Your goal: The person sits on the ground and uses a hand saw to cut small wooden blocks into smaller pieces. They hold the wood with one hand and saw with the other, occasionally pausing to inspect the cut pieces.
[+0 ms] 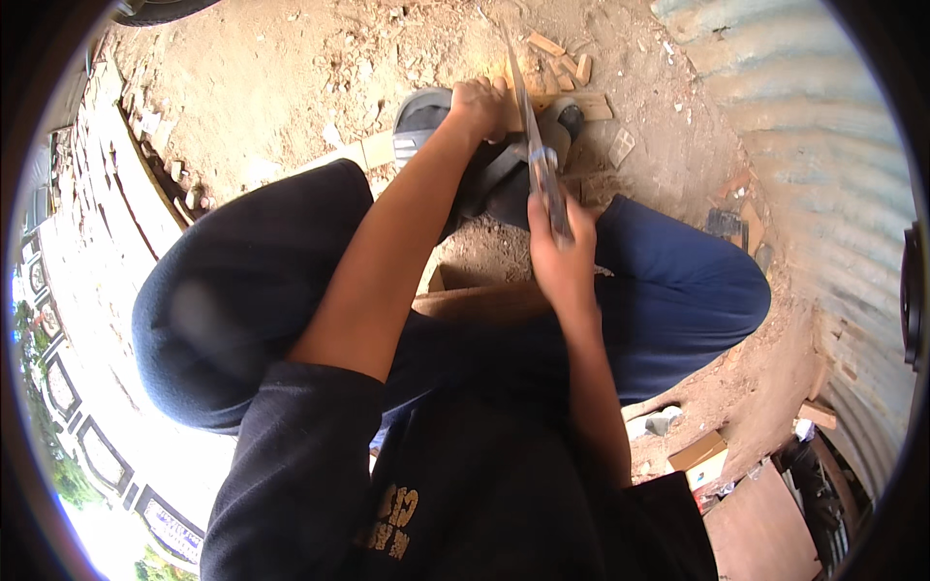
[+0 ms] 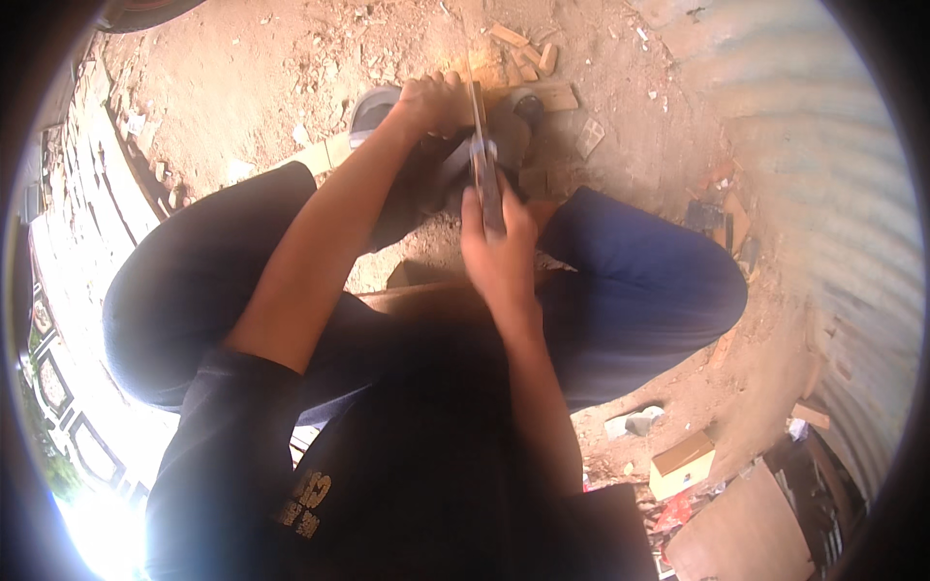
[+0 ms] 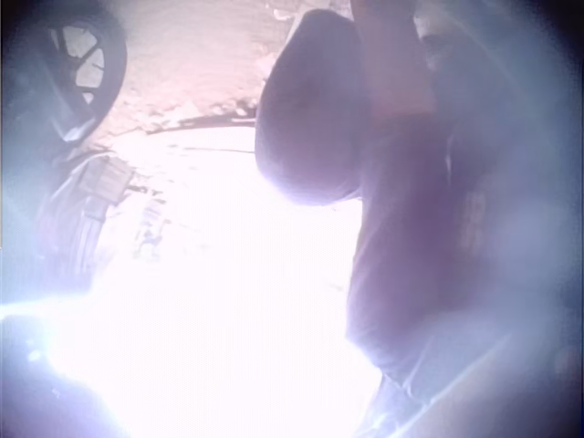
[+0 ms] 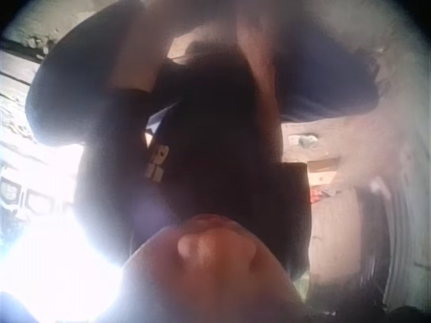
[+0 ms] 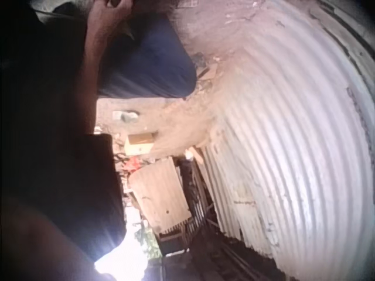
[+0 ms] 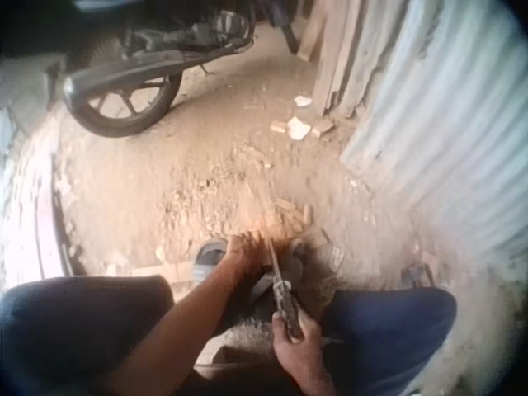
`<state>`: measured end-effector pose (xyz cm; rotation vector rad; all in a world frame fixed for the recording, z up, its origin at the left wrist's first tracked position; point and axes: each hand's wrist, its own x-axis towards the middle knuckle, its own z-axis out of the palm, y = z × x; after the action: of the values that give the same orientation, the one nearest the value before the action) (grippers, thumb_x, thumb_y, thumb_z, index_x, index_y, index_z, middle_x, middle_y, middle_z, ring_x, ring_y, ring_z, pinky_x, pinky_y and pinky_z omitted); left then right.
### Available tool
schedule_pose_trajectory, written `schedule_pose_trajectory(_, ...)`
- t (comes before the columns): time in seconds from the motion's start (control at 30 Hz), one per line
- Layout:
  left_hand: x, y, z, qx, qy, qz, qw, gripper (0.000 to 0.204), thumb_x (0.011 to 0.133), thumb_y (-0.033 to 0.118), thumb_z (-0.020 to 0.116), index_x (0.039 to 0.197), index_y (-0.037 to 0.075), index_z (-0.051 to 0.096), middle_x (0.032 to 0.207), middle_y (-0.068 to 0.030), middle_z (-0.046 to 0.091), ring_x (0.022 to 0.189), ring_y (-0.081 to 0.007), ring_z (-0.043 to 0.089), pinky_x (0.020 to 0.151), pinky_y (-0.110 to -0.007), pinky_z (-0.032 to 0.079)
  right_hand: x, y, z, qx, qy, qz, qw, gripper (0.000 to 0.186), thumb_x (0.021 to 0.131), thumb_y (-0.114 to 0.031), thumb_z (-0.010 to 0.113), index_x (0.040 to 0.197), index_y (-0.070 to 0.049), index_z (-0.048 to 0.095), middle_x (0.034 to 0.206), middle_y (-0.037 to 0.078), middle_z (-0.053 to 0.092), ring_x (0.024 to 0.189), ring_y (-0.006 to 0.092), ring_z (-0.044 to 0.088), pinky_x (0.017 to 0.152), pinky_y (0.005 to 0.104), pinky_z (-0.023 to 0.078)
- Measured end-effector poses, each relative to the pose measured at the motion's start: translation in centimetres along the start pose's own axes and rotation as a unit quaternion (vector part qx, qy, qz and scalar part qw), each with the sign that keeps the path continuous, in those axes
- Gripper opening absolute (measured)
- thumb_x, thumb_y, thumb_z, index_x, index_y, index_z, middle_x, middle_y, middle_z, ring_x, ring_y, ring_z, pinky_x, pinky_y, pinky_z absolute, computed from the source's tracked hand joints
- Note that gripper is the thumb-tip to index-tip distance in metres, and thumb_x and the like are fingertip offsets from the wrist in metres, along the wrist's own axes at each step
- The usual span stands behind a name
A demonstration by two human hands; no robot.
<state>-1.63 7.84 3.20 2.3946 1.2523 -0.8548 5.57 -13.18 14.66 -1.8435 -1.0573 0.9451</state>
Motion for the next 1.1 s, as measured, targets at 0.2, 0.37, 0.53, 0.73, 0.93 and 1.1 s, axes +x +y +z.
schedule_pose_trajectory(0.2,1.3,-0.1,0.3,-0.006,0.006,0.002,1.000,0.081,0.069,0.030,0.081,0.133,0.003,0.040,0.133,-0.0163,0.055,0.123,-0.0287,0.056,0.096,-0.039,0.047,0.5,-0.2,0.1,-0.002,-0.003,0.025,1.000,0.034,0.093,-0.016,0.059,0.123,-0.001,0.060,0.091,0.021,0.069,0.083,0.0310,0.068,0.077,0.0372,0.050)
schedule_pose_trajectory(0.37,1.2,-0.7,0.2,-0.026,-0.002,0.003,1.000,0.079,0.067,0.025,0.081,0.133,0.003,0.044,0.132,-0.0174,0.055,0.124,-0.0322,0.055,0.097,-0.043,0.047,1.6,-1.0,-0.5,0.062,-0.043,0.054,0.996,0.035,0.094,-0.018,0.059,0.124,0.001,0.060,0.102,0.022,0.069,0.099,0.0299,0.068,0.087,0.0369,0.049)
schedule_pose_trajectory(0.53,1.1,-0.4,-0.3,-0.037,-0.006,0.007,0.999,0.081,0.065,0.017,0.081,0.134,0.000,0.044,0.132,-0.0192,0.055,0.124,-0.0336,0.055,0.095,-0.045,0.048,-6.5,-3.1,-5.6,0.003,-0.044,0.028,0.999,0.038,0.095,-0.009,0.058,0.130,0.005,0.055,0.117,0.022,0.067,0.112,0.0288,0.065,0.092,0.0342,0.049)
schedule_pose_trajectory(0.73,0.3,0.3,-1.1,-0.020,-0.044,0.008,0.999,0.085,0.058,0.012,0.079,0.134,0.001,0.041,0.129,-0.0156,0.058,0.122,-0.0296,0.058,0.093,-0.041,0.050,-6.2,-3.3,-5.8,0.027,-0.048,0.100,0.993,0.038,0.096,-0.013,0.059,0.130,0.004,0.055,0.114,0.023,0.067,0.112,0.0265,0.065,0.092,0.0333,0.048)
schedule_pose_trajectory(0.93,5.5,-2.6,3.6,-0.040,-0.064,0.019,0.997,0.082,0.058,0.012,0.078,0.131,0.000,0.043,0.125,-0.0171,0.059,0.117,-0.0308,0.061,0.089,-0.039,0.052,-12.3,-6.7,-8.5,0.003,-0.048,0.085,0.995,0.043,0.094,-0.014,0.061,0.132,0.005,0.053,0.112,0.023,0.068,0.109,0.0269,0.066,0.090,0.0334,0.049)
schedule_pose_trajectory(1.1,1.7,0.3,-1.5,0.000,-0.121,0.065,0.991,0.078,0.058,0.012,0.077,0.128,-0.006,0.046,0.122,-0.0194,0.059,0.114,-0.0301,0.063,0.085,-0.037,0.054,-8.7,-4.7,-7.7,0.031,-0.051,0.148,0.987,0.043,0.095,-0.013,0.061,0.132,0.005,0.053,0.110,0.023,0.068,0.107,0.0245,0.067,0.090,0.0325,0.049)
